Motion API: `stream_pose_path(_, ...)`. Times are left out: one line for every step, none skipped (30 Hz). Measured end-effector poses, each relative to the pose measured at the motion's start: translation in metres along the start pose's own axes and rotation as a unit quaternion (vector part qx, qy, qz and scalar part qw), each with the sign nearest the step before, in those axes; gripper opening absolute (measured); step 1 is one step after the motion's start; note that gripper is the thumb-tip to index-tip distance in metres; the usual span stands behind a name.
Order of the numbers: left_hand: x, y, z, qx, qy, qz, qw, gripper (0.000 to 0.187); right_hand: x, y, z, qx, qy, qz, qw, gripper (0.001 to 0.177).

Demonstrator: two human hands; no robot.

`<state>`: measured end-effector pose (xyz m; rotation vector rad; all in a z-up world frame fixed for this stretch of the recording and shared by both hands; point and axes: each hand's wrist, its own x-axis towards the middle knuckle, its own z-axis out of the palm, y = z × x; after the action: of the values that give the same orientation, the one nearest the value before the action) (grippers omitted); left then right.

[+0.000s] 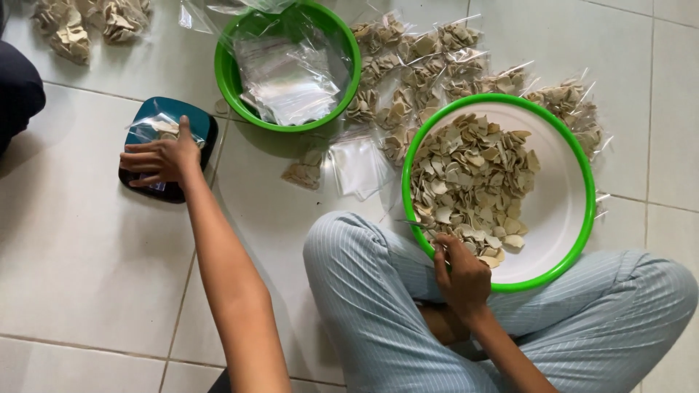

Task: The person uses a spoon to scoop small dried food pieces from a green bowl into small plastic bags, then places the bags on a digital scale to weigh them.

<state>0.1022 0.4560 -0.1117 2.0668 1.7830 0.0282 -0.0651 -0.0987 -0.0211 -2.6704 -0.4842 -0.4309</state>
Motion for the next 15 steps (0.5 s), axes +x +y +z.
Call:
stream_pose_path(0.005, -0.001, 0.005, 0.001, -0.002, 0.003, 1.000, 0.140, 0.000, 0.000, 0.000, -0.002, 0.000, 0.003, 1.000, 0.011)
stream_pose_path(0.009, -0.001, 0.010, -0.008, 0.006, 0.009, 1.000, 0.133, 0.000, 0.000, 0.000, -0.004, -0.003, -0.001, 1.000, 0.010)
stream_pose_path(0.014, -0.002, 0.014, -0.018, 0.014, 0.015, 1.000, 0.126, 0.000, 0.000, -0.001, -0.005, -0.006, -0.005, 1.000, 0.009)
stream_pose_path(0.011, -0.003, 0.013, -0.017, 0.012, 0.017, 1.000, 0.126, 0.001, 0.000, -0.001, -0.007, -0.006, -0.003, 1.000, 0.009)
stream_pose_path(0.008, -0.004, 0.013, -0.054, 0.063, 0.024, 0.996, 0.097, 0.001, -0.001, -0.002, -0.003, -0.003, -0.002, 1.000, 0.010)
stream_pose_path(0.004, -0.004, 0.012, -0.091, 0.113, 0.031, 0.989, 0.073, 0.002, -0.003, -0.002, 0.001, 0.000, -0.001, 1.000, 0.010)
stream_pose_path(0.005, -0.005, 0.015, -0.090, 0.111, 0.033, 0.989, 0.073, 0.002, -0.004, -0.002, -0.001, 0.000, 0.002, 1.000, 0.010)
stream_pose_path(0.006, -0.007, 0.017, -0.093, 0.164, 0.048, 0.981, 0.068, 0.003, -0.004, -0.002, 0.002, 0.005, 0.003, 1.000, 0.010)
stream_pose_path(0.006, -0.008, 0.019, -0.095, 0.217, 0.063, 0.970, 0.063, 0.003, -0.005, -0.002, 0.005, 0.009, 0.004, 1.000, 0.010)
stream_pose_path(-0.001, -0.009, 0.019, -0.094, 0.215, 0.065, 0.970, 0.063, 0.003, -0.005, -0.003, 0.004, 0.009, 0.006, 1.000, 0.010)
stream_pose_path(-0.007, -0.009, 0.019, -0.103, 0.247, 0.087, 0.960, 0.055, 0.004, -0.006, -0.003, 0.014, 0.008, 0.007, 1.000, 0.010)
stream_pose_path(-0.014, -0.010, 0.018, -0.112, 0.278, 0.109, 0.948, 0.047, 0.004, -0.006, -0.003, 0.025, 0.007, 0.007, 1.000, 0.010)
stream_pose_path(-0.025, -0.009, 0.014, -0.112, 0.274, 0.112, 0.949, 0.047, 0.004, -0.006, -0.003, 0.021, 0.007, 0.011, 1.000, 0.010)
stream_pose_path(-0.036, -0.009, 0.010, -0.155, 0.277, 0.139, 0.938, 0.044, 0.004, -0.006, -0.002, 0.024, 0.009, 0.014, 1.000, 0.010)
stream_pose_path(-0.048, -0.008, 0.006, -0.201, 0.278, 0.166, 0.925, 0.042, 0.003, -0.004, -0.002, 0.025, 0.012, 0.016, 0.999, 0.010)
